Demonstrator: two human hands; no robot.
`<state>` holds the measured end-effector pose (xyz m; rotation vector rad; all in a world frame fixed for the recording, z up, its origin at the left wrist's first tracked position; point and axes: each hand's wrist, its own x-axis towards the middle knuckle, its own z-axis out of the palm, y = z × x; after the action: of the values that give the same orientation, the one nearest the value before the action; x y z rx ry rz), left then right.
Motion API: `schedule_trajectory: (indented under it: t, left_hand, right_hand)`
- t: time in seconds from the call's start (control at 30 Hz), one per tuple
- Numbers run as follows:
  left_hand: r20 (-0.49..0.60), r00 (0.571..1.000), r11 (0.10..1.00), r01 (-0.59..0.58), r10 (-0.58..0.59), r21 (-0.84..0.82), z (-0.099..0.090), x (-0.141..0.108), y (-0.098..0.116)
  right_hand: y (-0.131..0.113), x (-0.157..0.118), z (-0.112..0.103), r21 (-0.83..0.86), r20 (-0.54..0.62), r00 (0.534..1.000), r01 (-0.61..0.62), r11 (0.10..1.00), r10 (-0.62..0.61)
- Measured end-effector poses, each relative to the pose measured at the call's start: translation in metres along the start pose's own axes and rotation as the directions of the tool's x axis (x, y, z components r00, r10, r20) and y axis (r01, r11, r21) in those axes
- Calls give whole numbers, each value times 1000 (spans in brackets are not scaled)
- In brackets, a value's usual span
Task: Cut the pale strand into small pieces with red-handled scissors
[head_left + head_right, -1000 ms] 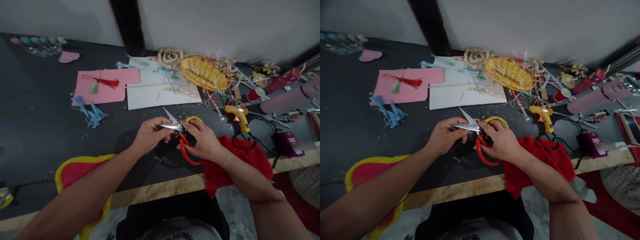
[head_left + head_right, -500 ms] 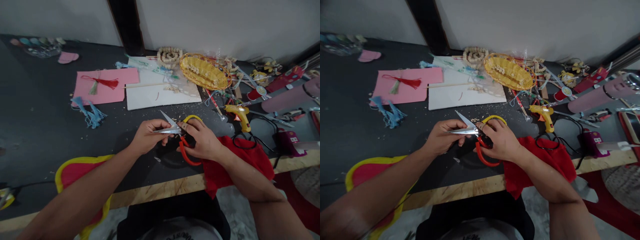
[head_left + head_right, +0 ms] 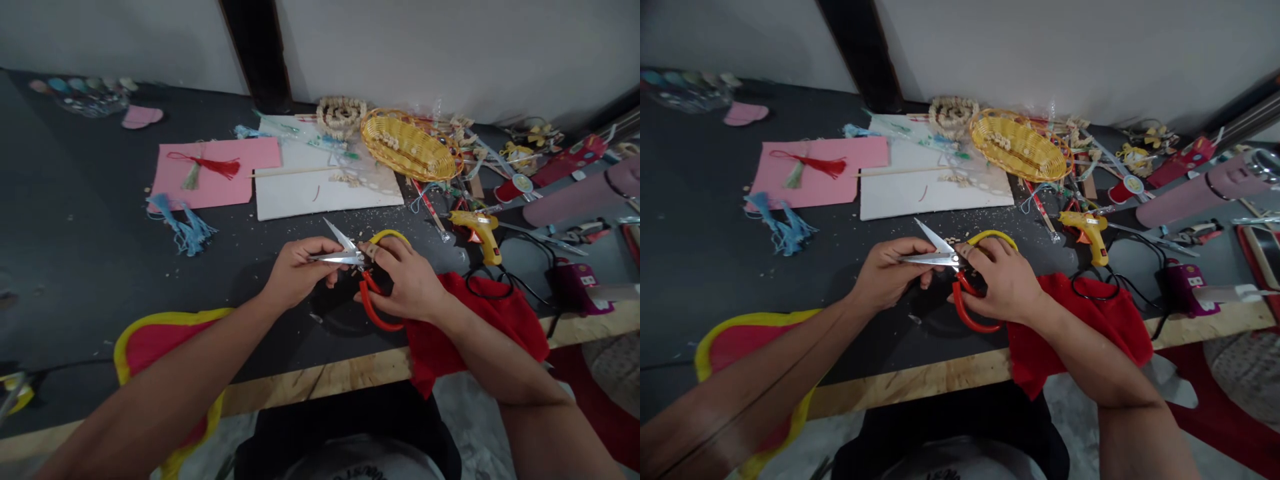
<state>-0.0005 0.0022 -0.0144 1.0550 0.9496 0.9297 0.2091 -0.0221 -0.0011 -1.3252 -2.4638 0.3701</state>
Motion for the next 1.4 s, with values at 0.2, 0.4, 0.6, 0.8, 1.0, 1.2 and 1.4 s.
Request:
schedule_trajectory:
  t: [0.2, 0.4, 0.6, 0.8, 1.0, 1.2, 1.4]
  left_hand:
    - [42, 999, 999, 29, -28, -19, -4, 1, -3]
    - [44, 998, 999, 44, -43, -3, -5, 1, -4]
    - [25, 1000, 1000, 10, -10, -17, -1, 0, 0]
    - [-12, 1000, 999, -20, 20, 44, -2, 0, -3]
    - [55, 998, 999, 16, -18, 35, -4, 0, -4]
    - [53, 996, 996, 66, -69, 52, -5, 0, -5]
    - [58, 998, 998, 24, -27, 51, -3, 0, -1]
  right_hand:
    - [1, 1, 1, 2, -11, 998, 60, 998, -60]
    - [4, 0, 5, 45, -25, 996, 87, 995, -86]
    - [-1, -1, 4, 31, -7, 1000, 27, 999, -27]
    - [-1, -1, 3, 45, 21, 1000, -18, 999, 17]
    - [0, 1, 1, -26, 18, 999, 29, 999, -28]
    - [4, 0, 4, 19, 20, 998, 57, 998, -58]
    - [3, -1, 7, 28, 4, 998, 59, 998, -59]
